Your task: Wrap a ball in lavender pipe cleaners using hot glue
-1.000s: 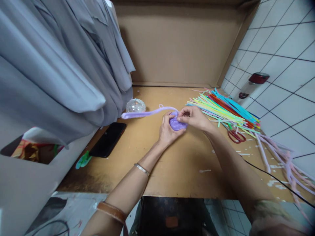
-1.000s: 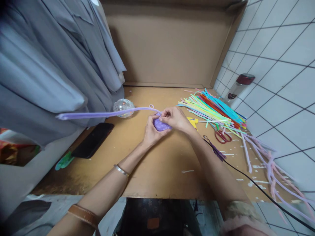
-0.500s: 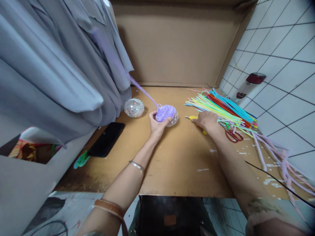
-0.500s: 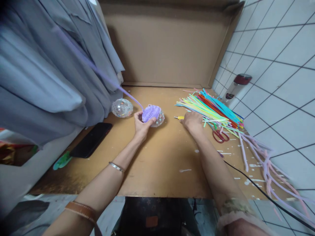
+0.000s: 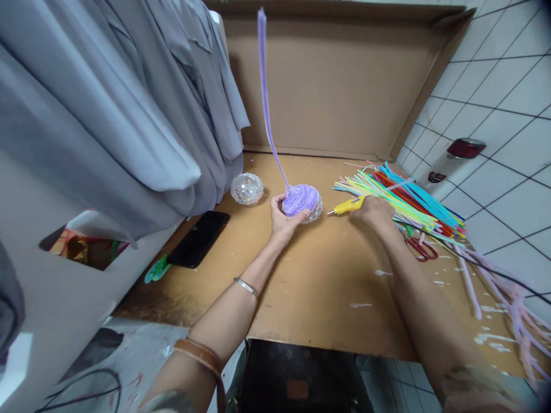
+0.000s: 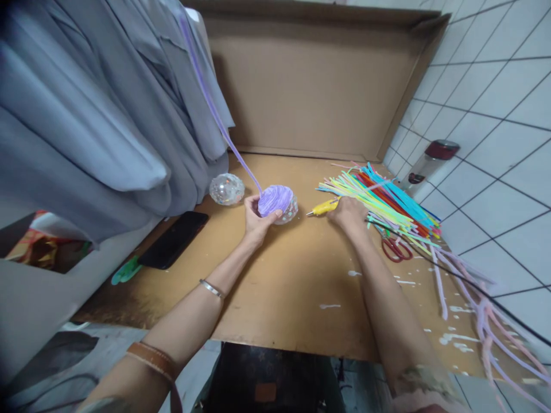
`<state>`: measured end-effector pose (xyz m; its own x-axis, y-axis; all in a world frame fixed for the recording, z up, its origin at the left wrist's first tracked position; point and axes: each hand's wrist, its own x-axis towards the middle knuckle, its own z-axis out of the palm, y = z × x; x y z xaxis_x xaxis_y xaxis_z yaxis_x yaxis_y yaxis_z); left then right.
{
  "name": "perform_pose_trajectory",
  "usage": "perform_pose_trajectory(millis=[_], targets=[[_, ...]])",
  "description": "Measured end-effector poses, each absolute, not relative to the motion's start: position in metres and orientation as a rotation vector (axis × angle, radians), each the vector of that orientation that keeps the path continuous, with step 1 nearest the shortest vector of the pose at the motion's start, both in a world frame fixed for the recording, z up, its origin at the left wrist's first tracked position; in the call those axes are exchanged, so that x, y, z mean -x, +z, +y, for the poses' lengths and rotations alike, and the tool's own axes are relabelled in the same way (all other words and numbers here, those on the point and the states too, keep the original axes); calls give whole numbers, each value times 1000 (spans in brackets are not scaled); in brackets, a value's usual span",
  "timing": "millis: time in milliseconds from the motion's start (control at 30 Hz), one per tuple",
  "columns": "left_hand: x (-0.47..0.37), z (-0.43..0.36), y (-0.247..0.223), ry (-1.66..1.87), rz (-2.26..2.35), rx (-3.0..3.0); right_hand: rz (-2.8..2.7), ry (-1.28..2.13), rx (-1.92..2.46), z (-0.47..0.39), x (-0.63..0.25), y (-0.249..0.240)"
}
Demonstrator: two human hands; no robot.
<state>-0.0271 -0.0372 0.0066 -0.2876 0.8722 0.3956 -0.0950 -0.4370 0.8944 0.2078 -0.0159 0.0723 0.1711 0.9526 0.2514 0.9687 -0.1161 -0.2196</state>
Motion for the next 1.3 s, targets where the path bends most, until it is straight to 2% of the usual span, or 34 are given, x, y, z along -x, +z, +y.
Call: perform_pose_trajectory(millis=[100, 333, 800, 1300], targets=[[27, -38, 7, 1788, 1034, -1285, -1636, -167, 2143, -23, -196, 92], [22, -44, 7, 1773, 979, -1437, -1621, -316, 1746, -58, -170, 132], [33, -43, 3, 1936, 771, -2187, -1736, -573, 1573, -72, -158, 135], [34, -44, 8, 2018, 727, -2305, -1832, -639, 1611, -83, -153, 144]])
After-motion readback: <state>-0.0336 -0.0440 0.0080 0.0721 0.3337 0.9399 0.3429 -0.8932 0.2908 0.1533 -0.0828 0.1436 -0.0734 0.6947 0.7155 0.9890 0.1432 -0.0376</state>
